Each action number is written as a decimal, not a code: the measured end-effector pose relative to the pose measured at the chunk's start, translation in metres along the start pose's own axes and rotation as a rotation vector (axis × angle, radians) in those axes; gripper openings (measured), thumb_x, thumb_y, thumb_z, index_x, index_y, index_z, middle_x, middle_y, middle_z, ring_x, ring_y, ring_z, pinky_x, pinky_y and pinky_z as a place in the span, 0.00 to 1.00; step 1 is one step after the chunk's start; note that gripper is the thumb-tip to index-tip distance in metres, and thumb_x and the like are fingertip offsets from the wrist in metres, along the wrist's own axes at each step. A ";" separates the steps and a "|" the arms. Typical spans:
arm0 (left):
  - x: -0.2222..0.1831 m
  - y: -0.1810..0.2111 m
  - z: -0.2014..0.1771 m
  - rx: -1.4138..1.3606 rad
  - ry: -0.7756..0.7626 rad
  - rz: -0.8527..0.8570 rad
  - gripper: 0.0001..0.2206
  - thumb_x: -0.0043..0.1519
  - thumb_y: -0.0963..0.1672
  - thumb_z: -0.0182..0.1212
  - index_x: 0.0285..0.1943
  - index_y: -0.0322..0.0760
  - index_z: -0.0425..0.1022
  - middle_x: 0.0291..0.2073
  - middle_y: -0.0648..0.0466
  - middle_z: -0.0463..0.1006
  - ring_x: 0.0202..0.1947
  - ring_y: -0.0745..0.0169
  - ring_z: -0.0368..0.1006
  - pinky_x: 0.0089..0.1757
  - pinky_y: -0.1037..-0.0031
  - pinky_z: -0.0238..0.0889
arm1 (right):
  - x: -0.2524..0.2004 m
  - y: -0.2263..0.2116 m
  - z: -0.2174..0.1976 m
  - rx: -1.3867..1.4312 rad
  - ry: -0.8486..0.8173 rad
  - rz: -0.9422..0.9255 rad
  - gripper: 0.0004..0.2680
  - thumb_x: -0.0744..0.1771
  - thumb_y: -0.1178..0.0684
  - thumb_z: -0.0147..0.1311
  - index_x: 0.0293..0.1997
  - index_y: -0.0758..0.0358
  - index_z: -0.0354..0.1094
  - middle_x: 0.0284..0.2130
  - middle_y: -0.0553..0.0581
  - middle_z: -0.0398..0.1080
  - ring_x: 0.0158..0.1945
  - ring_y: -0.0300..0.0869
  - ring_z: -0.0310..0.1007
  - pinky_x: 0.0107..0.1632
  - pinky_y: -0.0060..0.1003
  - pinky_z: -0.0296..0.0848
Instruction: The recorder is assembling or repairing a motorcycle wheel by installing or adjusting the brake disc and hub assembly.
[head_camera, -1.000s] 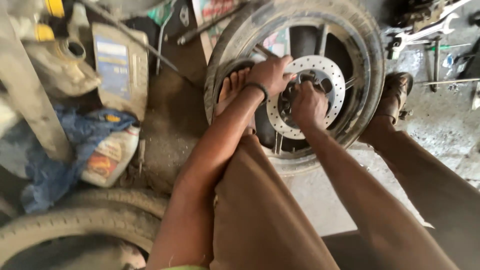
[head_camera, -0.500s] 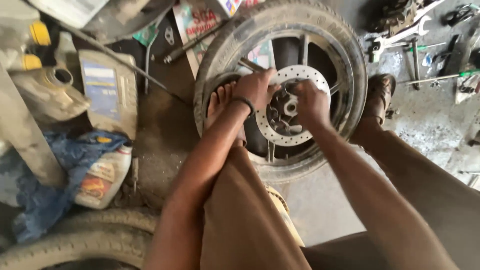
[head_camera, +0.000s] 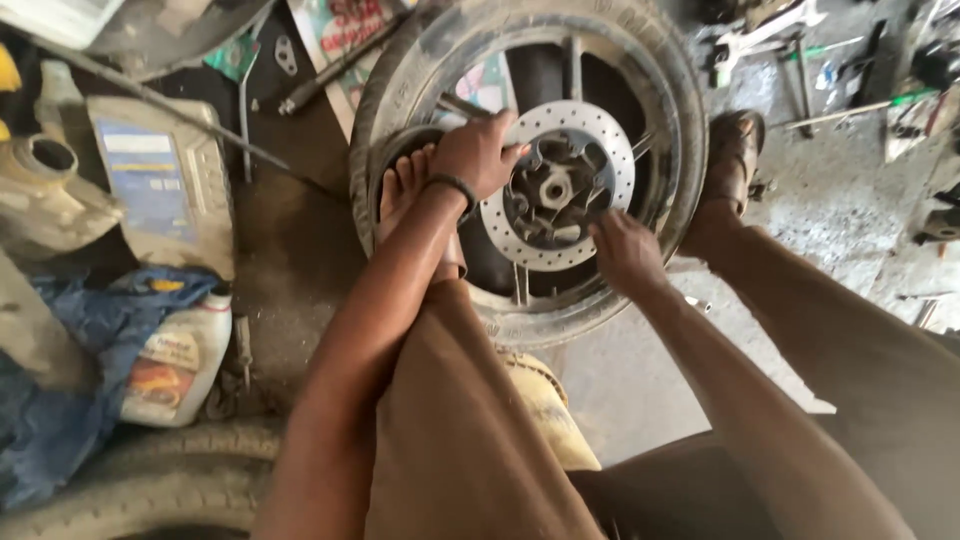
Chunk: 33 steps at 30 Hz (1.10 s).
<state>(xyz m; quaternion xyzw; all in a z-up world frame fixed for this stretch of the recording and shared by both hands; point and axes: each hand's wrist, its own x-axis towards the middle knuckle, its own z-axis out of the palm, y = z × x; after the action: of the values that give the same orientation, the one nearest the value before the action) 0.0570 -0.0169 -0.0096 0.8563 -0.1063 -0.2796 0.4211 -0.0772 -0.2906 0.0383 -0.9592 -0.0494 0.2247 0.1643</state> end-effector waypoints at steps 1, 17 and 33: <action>-0.003 0.001 0.001 0.000 -0.007 -0.009 0.16 0.66 0.50 0.60 0.56 0.38 0.70 0.37 0.43 0.82 0.37 0.46 0.81 0.40 0.54 0.72 | -0.001 0.002 0.002 0.007 -0.009 0.002 0.09 0.72 0.49 0.48 0.45 0.65 0.68 0.37 0.65 0.73 0.37 0.59 0.75 0.37 0.54 0.73; 0.002 -0.009 0.008 0.006 0.084 0.065 0.16 0.64 0.50 0.63 0.54 0.38 0.70 0.37 0.45 0.83 0.40 0.45 0.81 0.42 0.52 0.71 | 0.011 0.012 -0.014 -0.356 -0.010 -0.270 0.02 0.69 0.60 0.54 0.45 0.64 0.68 0.39 0.58 0.74 0.44 0.48 0.76 0.47 0.45 0.78; 0.002 -0.017 0.023 -0.019 0.009 0.017 0.20 0.66 0.51 0.60 0.61 0.38 0.69 0.42 0.42 0.82 0.38 0.44 0.81 0.39 0.54 0.73 | -0.008 -0.018 0.016 -0.180 0.058 0.145 0.07 0.72 0.51 0.53 0.42 0.66 0.67 0.36 0.65 0.75 0.40 0.59 0.74 0.46 0.58 0.71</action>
<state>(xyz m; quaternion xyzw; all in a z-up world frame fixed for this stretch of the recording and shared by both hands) 0.0447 -0.0218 -0.0350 0.8524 -0.1092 -0.2732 0.4323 -0.0921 -0.2702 0.0346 -0.9773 0.0048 0.2026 0.0623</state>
